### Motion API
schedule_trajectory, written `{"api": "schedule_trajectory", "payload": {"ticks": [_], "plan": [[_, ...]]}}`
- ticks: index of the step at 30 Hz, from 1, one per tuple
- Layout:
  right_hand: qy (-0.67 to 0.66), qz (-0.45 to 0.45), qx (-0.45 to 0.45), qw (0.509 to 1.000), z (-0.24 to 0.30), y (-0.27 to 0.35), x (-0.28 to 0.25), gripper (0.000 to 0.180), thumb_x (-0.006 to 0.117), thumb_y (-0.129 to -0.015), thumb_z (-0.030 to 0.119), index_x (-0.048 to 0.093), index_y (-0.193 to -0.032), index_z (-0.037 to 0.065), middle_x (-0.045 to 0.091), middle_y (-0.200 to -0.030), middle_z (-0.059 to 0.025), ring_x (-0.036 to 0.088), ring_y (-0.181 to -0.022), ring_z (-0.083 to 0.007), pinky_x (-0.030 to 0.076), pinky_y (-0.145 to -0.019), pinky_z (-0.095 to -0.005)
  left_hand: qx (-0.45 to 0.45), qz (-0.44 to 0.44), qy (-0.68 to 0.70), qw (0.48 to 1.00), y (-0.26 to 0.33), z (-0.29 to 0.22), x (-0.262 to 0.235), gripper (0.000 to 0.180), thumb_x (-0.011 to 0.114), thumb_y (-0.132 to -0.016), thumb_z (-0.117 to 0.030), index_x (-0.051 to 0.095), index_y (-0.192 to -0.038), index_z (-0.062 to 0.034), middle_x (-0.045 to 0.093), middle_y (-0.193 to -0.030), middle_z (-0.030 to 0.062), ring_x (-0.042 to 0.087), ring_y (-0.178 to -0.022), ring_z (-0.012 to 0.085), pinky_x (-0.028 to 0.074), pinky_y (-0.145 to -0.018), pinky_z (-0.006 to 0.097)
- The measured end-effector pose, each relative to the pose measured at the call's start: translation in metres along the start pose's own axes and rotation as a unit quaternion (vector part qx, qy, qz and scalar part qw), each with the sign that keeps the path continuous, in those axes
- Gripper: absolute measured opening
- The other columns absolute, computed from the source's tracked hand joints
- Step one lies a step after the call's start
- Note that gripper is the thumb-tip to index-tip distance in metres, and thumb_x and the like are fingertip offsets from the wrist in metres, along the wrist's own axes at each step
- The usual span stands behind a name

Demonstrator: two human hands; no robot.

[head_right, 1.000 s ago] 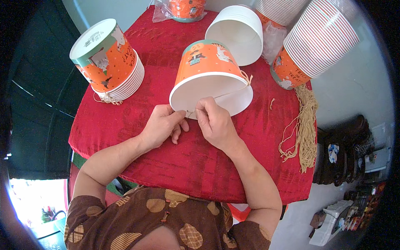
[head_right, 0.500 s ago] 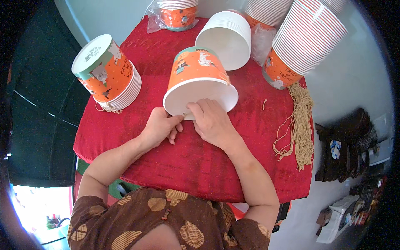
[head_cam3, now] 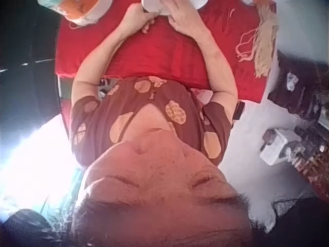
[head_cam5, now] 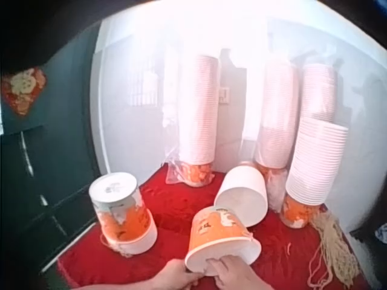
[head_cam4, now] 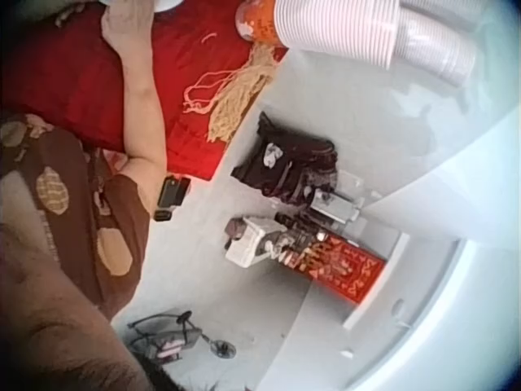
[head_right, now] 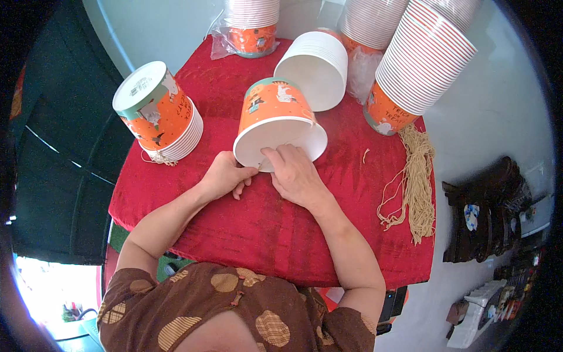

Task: Assembling decorative paper buckets by threading string through pre-punched holes to attach handles.

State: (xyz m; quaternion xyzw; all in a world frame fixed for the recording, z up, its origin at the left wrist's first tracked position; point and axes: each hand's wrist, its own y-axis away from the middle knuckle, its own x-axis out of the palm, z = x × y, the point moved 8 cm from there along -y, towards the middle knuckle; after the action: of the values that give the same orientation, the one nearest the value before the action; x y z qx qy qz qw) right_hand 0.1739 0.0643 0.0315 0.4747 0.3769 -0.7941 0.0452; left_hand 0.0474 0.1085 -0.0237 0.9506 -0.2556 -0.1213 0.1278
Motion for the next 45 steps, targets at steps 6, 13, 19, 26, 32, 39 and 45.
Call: {"api": "schedule_trajectory", "payload": {"ticks": [6,13,19,26,32,39,45], "plan": [[0.001,-0.01,-0.011,1.0,0.0,-0.005,0.002,0.047,0.068,-0.067,-0.001,0.053,-0.111,0.003,0.052,-0.091,-0.0154,0.054,-0.084,-0.0349,0.045,-0.074,-0.0433,0.003,0.035,-0.016,0.999,-0.001,0.007,-0.005,0.01,0.059,-0.088,-0.003,0.059,-0.082,0.0049,0.057,-0.061,0.0066,0.051,-0.039,0.011,0.044,-0.032,0.025],[0.012,-0.012,0.0,1.0,-0.001,-0.006,0.006,0.031,0.07,-0.068,0.001,0.059,-0.097,0.003,0.052,-0.088,-0.0129,0.055,-0.082,-0.0331,0.045,-0.072,-0.0421,0.024,0.04,0.081,0.996,0.0,0.006,-0.007,0.012,0.058,-0.089,-0.01,0.059,-0.087,0.0019,0.057,-0.064,0.0052,0.051,-0.04,0.01,0.044,-0.033,0.026],[0.018,0.002,0.005,1.0,-0.002,-0.004,0.015,0.028,0.07,-0.069,0.002,0.061,-0.095,0.003,0.053,-0.085,-0.0117,0.056,-0.083,-0.0313,0.044,-0.075,-0.0412,0.054,-0.076,0.112,0.989,-0.001,0.009,-0.025,0.007,0.057,-0.086,-0.005,0.061,-0.085,0.0,0.058,-0.065,0.0048,0.049,-0.04,0.0085,0.039,-0.032,0.022],[-0.018,-0.057,-0.002,0.998,-0.005,-0.002,0.011,0.019,0.069,-0.072,0.006,0.061,-0.089,0.004,0.056,-0.079,-0.0108,0.057,-0.079,-0.0303,0.043,-0.073,-0.0417,0.015,0.033,0.341,0.939,-0.005,0.015,-0.021,0.004,0.055,-0.08,-0.004,0.058,-0.078,-0.0028,0.06,-0.075,0.0078,0.049,-0.046,0.0119,0.034,-0.035,0.025],[-0.043,-0.06,0.015,0.997,-0.012,0.0,0.012,0.012,0.064,-0.078,0.006,0.061,-0.089,0.003,0.058,-0.08,-0.0119,0.057,-0.078,-0.0315,0.043,-0.074,-0.0415,0.016,0.027,0.377,0.926,-0.004,0.017,-0.024,0.007,0.055,-0.08,-0.004,0.054,-0.073,-0.0037,0.061,-0.078,0.0123,0.049,-0.047,0.0141,0.034,-0.036,0.025],[-0.056,-0.072,0.009,0.996,-0.013,0.0,0.009,0.007,0.062,-0.08,0.006,0.062,-0.086,0.003,0.058,-0.074,-0.0116,0.058,-0.074,-0.0313,0.043,-0.07,-0.0414,0.041,-0.002,0.405,0.914,0.002,0.013,-0.028,0.011,0.055,-0.082,0.001,0.049,-0.074,-0.0053,0.062,-0.073,0.0141,0.05,-0.044,0.0151,0.033,-0.033,0.025],[-0.066,-0.11,0.005,0.992,-0.004,0.0,0.001,0.006,0.063,-0.081,0.008,0.062,-0.086,0.004,0.062,-0.071,-0.0124,0.06,-0.065,-0.03,0.045,-0.06,-0.0398,0.038,-0.05,0.307,0.95,-0.003,0.021,-0.028,0.005,0.053,-0.086,-0.001,0.05,-0.082,-0.0026,0.061,-0.071,0.0129,0.05,-0.041,0.0132,0.036,-0.032,0.024]]}}
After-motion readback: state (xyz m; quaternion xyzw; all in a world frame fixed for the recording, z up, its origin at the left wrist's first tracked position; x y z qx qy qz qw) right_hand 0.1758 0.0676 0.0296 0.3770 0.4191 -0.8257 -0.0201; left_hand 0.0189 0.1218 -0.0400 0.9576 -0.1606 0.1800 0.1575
